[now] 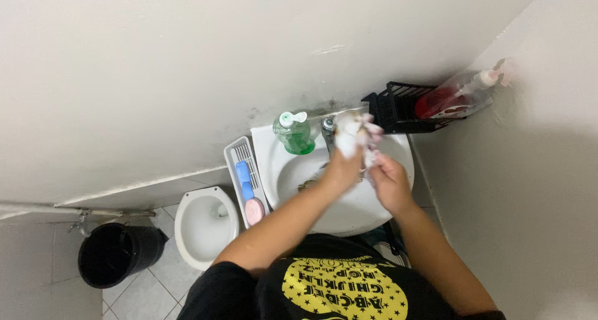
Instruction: The person washes a set of gold-colored cutlery in a sink using a sponge and soap.
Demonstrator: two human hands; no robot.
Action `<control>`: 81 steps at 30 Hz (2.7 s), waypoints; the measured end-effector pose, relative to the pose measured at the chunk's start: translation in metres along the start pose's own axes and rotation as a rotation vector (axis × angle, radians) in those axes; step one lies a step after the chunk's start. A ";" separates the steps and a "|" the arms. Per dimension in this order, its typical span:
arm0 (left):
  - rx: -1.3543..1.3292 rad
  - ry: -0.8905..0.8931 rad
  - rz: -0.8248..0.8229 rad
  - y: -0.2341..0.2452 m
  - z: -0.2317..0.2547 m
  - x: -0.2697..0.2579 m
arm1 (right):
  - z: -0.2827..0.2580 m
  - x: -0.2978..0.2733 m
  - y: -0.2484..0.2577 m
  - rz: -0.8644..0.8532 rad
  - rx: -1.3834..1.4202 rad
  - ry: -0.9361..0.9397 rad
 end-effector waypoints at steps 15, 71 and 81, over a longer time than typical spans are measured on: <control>0.386 0.258 -0.640 0.013 -0.007 -0.020 | -0.060 0.027 0.003 0.017 0.038 0.054; 0.806 0.367 -0.496 0.108 -0.113 -0.053 | 0.212 0.038 -0.042 -0.206 -0.367 -0.889; 1.046 -0.005 -0.395 0.067 -0.150 -0.045 | 0.131 0.002 -0.042 -0.271 -0.381 -0.635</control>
Point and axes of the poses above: each hand's wrist, its own x-axis towards the middle knuckle, its own y-axis out of the back of the hand, z = x × y, the point moved 6 cm from there along x, towards the middle knuckle, and after that the axes turned 14 degrees about z, right-handed, at the moved point
